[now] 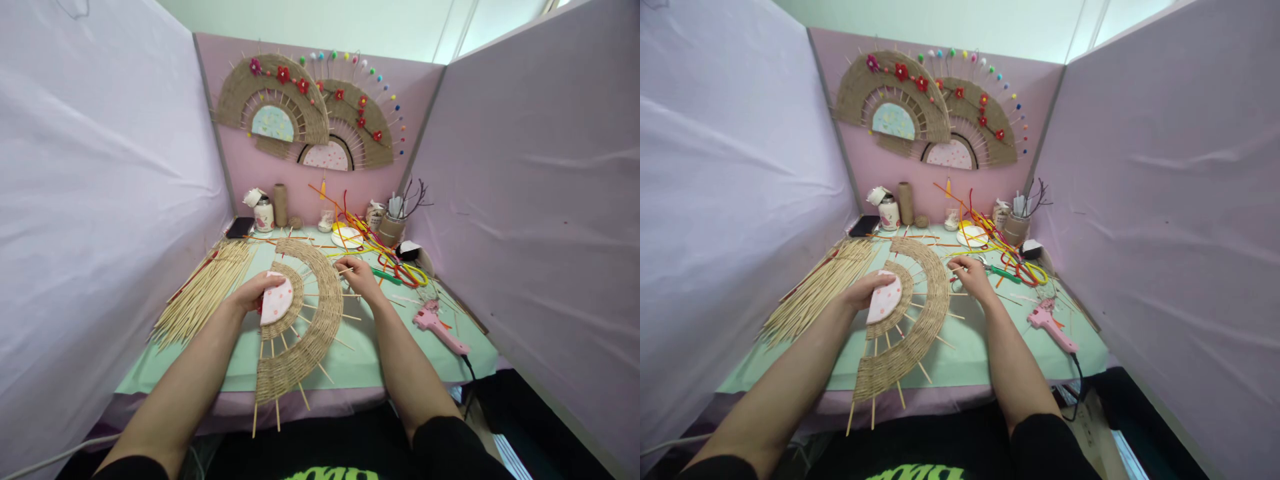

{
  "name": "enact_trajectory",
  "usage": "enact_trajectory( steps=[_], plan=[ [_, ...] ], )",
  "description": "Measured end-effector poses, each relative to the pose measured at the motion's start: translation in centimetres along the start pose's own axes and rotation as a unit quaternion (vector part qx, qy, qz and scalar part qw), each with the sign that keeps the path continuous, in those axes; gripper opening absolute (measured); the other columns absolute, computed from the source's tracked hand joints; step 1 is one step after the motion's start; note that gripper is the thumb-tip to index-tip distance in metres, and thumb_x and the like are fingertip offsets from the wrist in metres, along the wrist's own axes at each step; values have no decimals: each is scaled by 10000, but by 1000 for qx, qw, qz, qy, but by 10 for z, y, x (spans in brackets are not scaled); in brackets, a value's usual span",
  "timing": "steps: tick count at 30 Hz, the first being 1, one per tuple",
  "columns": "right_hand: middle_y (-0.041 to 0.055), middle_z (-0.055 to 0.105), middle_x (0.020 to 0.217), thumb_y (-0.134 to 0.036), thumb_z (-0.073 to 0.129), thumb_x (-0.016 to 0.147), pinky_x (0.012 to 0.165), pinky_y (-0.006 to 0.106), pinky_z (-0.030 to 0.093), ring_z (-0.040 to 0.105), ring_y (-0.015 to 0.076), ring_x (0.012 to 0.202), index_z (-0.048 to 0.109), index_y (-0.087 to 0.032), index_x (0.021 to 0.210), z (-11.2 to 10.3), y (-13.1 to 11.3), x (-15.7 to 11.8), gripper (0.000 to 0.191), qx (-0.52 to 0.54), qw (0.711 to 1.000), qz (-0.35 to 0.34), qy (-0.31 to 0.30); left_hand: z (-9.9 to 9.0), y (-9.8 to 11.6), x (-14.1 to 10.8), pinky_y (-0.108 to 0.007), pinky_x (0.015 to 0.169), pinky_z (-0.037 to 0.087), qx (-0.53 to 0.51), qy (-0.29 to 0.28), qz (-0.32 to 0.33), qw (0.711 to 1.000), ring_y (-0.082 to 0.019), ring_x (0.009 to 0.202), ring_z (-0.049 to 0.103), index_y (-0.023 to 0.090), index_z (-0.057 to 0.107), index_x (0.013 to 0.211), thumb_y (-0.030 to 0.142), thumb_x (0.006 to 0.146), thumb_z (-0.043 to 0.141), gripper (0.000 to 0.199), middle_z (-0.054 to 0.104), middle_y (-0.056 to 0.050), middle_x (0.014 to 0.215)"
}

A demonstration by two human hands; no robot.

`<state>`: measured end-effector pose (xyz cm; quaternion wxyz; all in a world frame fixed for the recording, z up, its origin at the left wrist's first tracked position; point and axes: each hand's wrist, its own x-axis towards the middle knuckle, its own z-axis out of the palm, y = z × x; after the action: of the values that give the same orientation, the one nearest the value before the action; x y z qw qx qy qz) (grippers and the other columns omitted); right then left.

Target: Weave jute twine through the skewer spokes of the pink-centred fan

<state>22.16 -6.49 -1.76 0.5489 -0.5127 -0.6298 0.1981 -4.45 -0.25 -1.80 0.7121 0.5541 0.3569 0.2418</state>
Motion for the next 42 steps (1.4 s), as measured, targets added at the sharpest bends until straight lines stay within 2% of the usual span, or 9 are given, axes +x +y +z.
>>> enact_trajectory(
  steps=[4, 6, 11, 17, 25, 34, 38, 42],
  plan=[
    [7, 623, 702, -310, 533, 780, 572, 246, 444, 534, 126, 634, 661, -186, 737, 2, -4, -1, 184, 37, 998, 17, -52, 2, 1, -2, -203, 387, 346, 7, -21, -4, 1000, -120, 390, 527, 99, 626, 620, 358, 631, 713, 273, 623, -78, 519],
    [8, 634, 726, -302, 537, 783, 591, 251, 452, 544, 131, 657, 666, -192, 749, 1, -6, -1, 173, 38, 998, 12, -54, 2, 1, -2, -203, 386, 352, 6, -20, -10, 1000, -125, 399, 537, 100, 628, 619, 358, 614, 727, 276, 631, -80, 534],
    [22, 652, 800, -298, 547, 795, 707, 293, 446, 558, 144, 715, 667, -191, 788, -4, -1, 1, 162, 3, 1000, -29, 3, 2, 1, -2, -214, 394, 367, 10, -28, -17, 999, -130, 405, 536, 100, 637, 617, 366, 605, 735, 284, 641, -93, 545],
    [30, 646, 799, -297, 548, 802, 744, 315, 437, 574, 166, 744, 674, -206, 837, -6, 5, 2, 159, -27, 997, -52, 53, 3, 0, -2, -219, 412, 397, 0, -45, -31, 999, -146, 439, 572, 102, 633, 627, 346, 619, 728, 261, 648, -96, 565],
    [32, 627, 815, -278, 551, 825, 798, 342, 425, 554, 182, 827, 651, -215, 847, -13, 2, 3, 121, -61, 974, -151, 157, 4, -1, 0, -207, 432, 407, -21, -51, -45, 997, -127, 454, 576, 86, 622, 646, 341, 599, 754, 291, 653, -73, 574],
    [34, 649, 816, -283, 556, 839, 813, 369, 404, 556, 192, 836, 648, -218, 864, -14, 3, 2, 116, -148, 954, -205, 160, 4, -11, 6, -216, 455, 427, -57, -102, -67, 991, -145, 481, 602, 71, 657, 654, 290, 620, 737, 235, 676, -100, 594],
    [37, 658, 847, -272, 537, 855, 824, 377, 384, 551, 196, 858, 648, -220, 890, -16, 2, 1, 128, -195, 937, -228, 180, 4, -15, 7, -233, 515, 463, -95, -106, -80, 986, -161, 529, 629, 62, 672, 701, 255, 641, 707, 205, 691, -118, 627],
    [40, 649, 855, -273, 517, 867, 819, 374, 389, 548, 195, 861, 651, -223, 883, -18, 2, 0, 145, -208, 929, -231, 203, 7, -18, 6, -219, 501, 464, -122, -121, -83, 982, -156, 519, 633, 51, 670, 701, 240, 662, 685, 193, 690, -111, 618]
  ],
)
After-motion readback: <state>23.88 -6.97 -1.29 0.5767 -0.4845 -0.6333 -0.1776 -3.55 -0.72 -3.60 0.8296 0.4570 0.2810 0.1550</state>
